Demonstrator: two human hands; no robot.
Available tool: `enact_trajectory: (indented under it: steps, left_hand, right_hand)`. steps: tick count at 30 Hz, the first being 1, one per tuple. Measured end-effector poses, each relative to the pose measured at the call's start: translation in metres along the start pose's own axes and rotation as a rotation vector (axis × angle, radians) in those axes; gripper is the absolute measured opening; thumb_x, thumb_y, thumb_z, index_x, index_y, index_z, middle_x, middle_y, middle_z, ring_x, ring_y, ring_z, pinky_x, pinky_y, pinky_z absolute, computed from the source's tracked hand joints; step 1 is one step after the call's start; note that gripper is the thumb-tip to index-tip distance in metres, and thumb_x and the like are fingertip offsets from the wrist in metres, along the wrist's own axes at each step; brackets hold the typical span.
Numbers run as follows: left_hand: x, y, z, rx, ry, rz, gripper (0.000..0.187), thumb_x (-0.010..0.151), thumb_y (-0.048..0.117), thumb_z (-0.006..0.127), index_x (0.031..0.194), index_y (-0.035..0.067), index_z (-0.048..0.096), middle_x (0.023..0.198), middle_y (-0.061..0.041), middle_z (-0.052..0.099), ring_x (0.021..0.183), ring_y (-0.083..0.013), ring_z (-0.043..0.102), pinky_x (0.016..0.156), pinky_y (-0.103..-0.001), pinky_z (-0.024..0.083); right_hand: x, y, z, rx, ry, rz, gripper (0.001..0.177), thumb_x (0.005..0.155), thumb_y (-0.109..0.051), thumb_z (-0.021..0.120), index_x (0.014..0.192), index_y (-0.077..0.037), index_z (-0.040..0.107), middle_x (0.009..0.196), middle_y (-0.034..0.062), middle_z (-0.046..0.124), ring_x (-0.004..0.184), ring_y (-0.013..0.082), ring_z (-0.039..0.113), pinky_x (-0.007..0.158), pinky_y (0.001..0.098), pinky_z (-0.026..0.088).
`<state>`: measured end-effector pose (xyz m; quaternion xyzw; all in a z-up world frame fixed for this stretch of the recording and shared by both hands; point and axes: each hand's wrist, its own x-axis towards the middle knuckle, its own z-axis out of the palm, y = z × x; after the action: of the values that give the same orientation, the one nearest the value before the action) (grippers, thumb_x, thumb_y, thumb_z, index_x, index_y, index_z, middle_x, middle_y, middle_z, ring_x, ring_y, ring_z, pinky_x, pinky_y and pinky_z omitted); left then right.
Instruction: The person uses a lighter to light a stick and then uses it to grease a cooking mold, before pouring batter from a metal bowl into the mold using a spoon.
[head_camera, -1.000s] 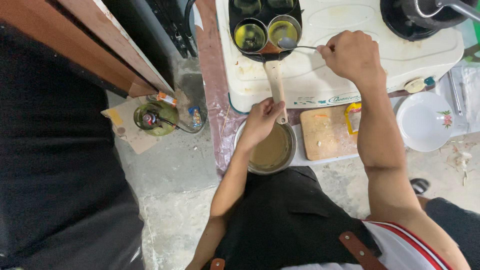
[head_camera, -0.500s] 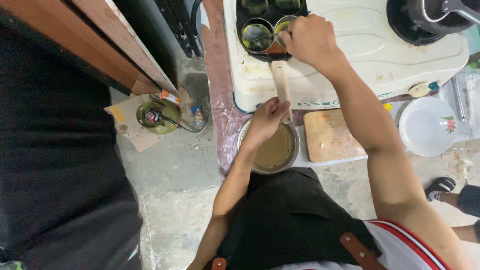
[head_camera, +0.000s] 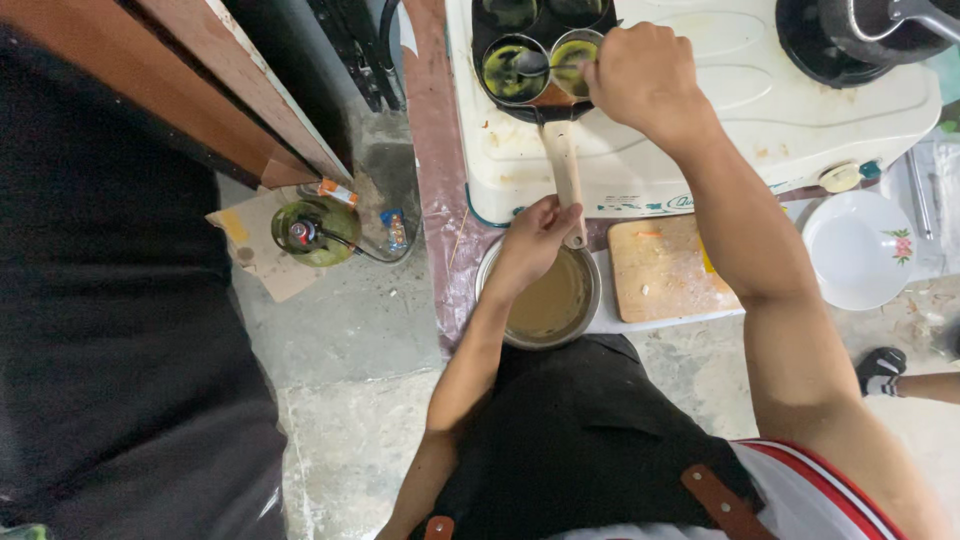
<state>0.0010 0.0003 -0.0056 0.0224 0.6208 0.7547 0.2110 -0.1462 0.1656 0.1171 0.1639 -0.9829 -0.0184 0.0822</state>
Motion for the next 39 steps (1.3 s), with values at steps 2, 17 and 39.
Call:
enact_trajectory:
  steps: [2, 17, 39]
  left_hand:
    - [0.003, -0.003, 0.001, -0.026, 0.001, 0.018, 0.038, 0.102, 0.031, 0.062, 0.116, -0.004, 0.065, 0.091, -0.003, 0.072, 0.082, -0.0084, 0.064, 0.077, -0.026, 0.052]
    - [0.002, -0.007, 0.006, -0.028, 0.04, 0.078, 0.038, 0.103, 0.03, 0.062, 0.117, -0.006, 0.066, 0.093, -0.008, 0.073, 0.084, -0.0114, 0.066, 0.079, -0.028, 0.053]
    - [0.021, 0.01, 0.034, -0.279, 0.174, 0.138, 0.039, 0.107, 0.042, 0.054, 0.096, 0.005, 0.049, 0.057, 0.004, 0.044, 0.043, -0.0045, 0.043, 0.037, -0.024, 0.037]
  right_hand:
    - [-0.005, 0.003, -0.011, 0.06, -0.137, 0.058, 0.038, 0.095, -0.035, 0.072, 0.082, 0.0, 0.075, 0.075, 0.0256, 0.07, 0.07, 0.0449, 0.069, 0.065, 0.0535, 0.055]
    - [0.001, 0.014, -0.016, 0.209, -0.008, 0.03, 0.032, 0.099, -0.036, 0.075, 0.088, -0.006, 0.08, 0.077, 0.0187, 0.071, 0.073, 0.0393, 0.069, 0.069, 0.0488, 0.055]
    - [0.083, 0.043, 0.053, 0.074, 0.186, -0.154, 0.028, 0.1, -0.031, 0.074, 0.088, -0.006, 0.077, 0.072, 0.0133, 0.069, 0.062, 0.032, 0.066, 0.057, 0.0435, 0.052]
